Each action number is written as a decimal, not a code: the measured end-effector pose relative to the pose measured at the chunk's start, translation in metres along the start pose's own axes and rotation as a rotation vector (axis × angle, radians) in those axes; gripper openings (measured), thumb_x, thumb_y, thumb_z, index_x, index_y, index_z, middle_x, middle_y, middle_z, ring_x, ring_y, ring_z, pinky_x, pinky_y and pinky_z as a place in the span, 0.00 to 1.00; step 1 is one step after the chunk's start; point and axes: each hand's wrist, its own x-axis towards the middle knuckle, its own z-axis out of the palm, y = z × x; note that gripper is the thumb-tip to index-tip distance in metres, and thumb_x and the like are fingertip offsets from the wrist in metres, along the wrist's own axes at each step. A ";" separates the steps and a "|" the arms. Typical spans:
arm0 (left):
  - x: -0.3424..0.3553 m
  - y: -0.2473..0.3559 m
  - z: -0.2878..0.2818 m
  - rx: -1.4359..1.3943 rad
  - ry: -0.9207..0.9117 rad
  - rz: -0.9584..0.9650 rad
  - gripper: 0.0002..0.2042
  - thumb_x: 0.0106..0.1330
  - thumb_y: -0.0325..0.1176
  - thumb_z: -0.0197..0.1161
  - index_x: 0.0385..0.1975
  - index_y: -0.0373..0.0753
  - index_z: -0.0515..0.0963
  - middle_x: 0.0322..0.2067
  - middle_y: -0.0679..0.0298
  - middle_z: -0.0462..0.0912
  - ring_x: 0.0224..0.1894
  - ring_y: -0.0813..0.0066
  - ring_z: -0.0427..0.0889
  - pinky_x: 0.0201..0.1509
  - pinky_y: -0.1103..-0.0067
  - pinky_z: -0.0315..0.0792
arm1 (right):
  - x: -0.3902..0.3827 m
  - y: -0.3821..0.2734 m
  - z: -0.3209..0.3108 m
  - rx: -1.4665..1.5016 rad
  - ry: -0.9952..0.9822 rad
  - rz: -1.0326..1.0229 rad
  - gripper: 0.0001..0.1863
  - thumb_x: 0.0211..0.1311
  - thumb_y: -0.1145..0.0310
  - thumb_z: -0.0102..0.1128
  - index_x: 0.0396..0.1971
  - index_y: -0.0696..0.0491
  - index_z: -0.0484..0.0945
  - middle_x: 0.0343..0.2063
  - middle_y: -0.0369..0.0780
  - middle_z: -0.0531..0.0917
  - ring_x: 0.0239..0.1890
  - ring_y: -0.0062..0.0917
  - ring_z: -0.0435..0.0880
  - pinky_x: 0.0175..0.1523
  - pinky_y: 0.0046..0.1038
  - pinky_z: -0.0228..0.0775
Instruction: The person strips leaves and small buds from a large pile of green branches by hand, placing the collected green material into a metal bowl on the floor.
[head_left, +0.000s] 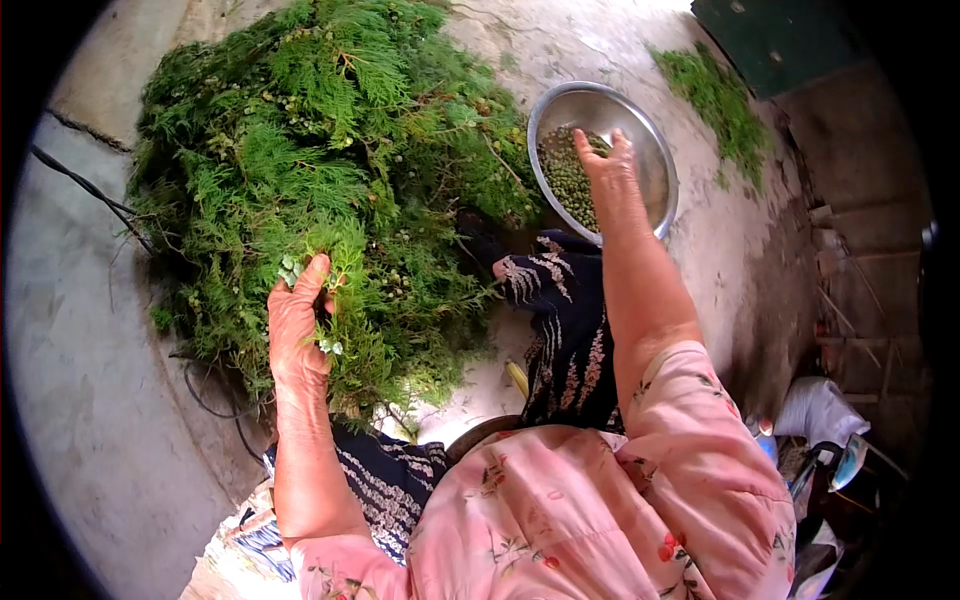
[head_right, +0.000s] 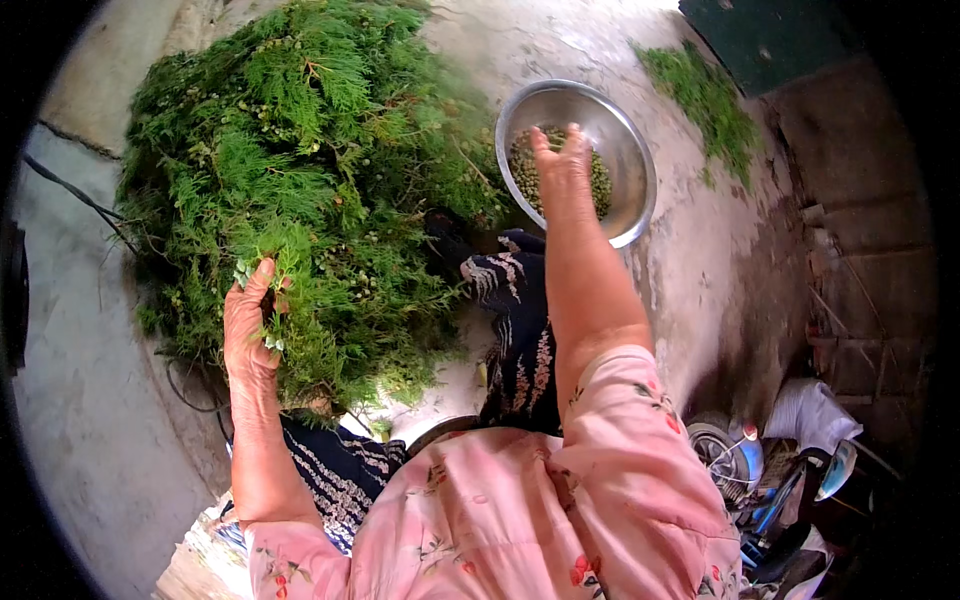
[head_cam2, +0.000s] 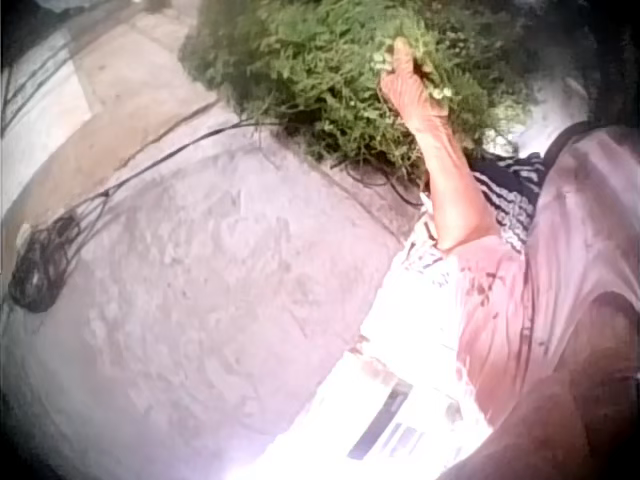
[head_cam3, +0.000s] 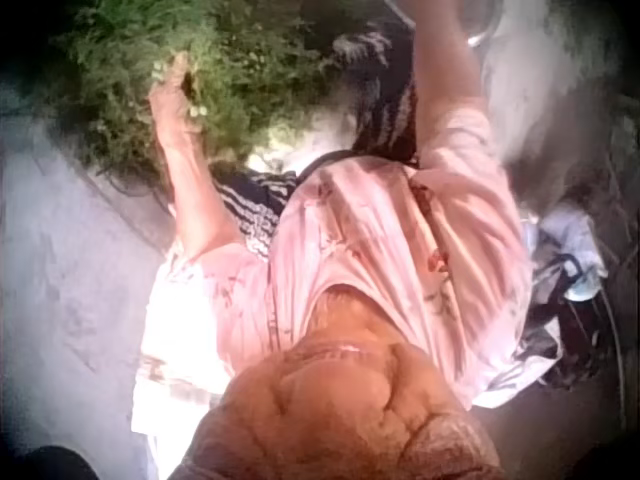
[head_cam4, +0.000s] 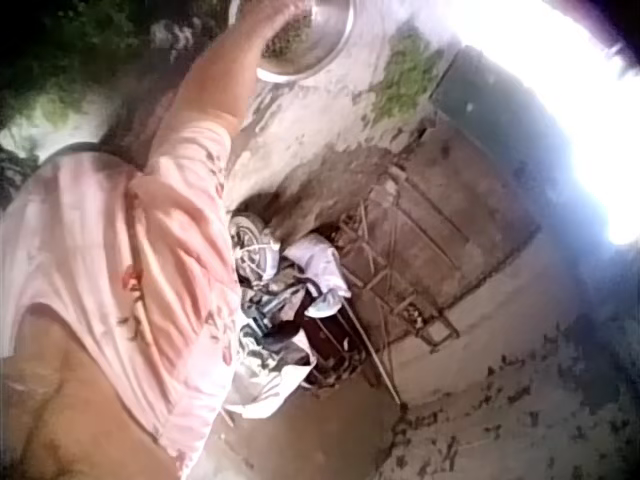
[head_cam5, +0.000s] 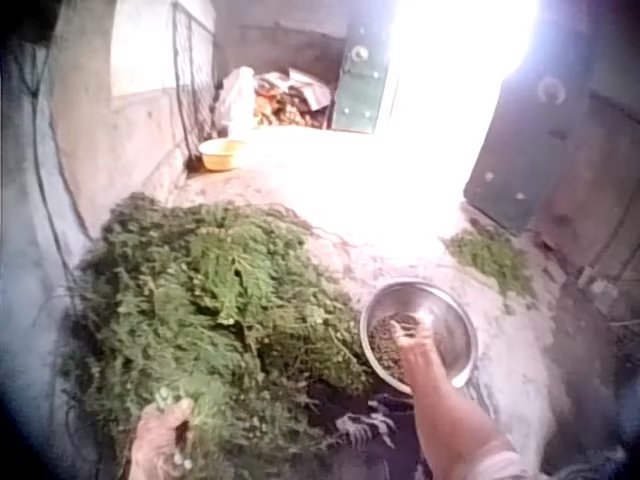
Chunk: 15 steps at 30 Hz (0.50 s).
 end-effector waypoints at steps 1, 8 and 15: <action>0.001 0.001 0.002 -0.011 0.010 0.005 0.18 0.55 0.40 0.67 0.40 0.39 0.72 0.28 0.64 0.78 0.19 0.81 0.71 0.19 0.85 0.65 | 0.001 -0.010 0.000 0.025 0.067 -0.021 0.32 0.57 0.58 0.56 0.57 0.54 0.56 0.59 0.44 0.53 0.59 0.43 0.56 0.57 0.54 0.61; -0.011 0.010 0.007 -0.124 -0.047 -0.012 0.15 0.56 0.34 0.66 0.40 0.38 0.72 0.28 0.67 0.77 0.22 0.81 0.71 0.24 0.84 0.67 | 0.002 -0.037 0.004 -0.024 0.192 -0.190 0.28 0.64 0.61 0.48 0.58 0.60 0.54 0.61 0.46 0.54 0.65 0.44 0.48 0.62 0.53 0.52; -0.010 0.013 0.017 -0.045 -0.122 0.012 0.13 0.54 0.32 0.67 0.36 0.38 0.72 0.27 0.70 0.76 0.23 0.82 0.72 0.26 0.86 0.70 | -0.020 0.004 0.027 -0.316 -0.231 -0.001 0.11 0.61 0.74 0.49 0.40 0.65 0.67 0.43 0.53 0.71 0.50 0.46 0.71 0.57 0.46 0.65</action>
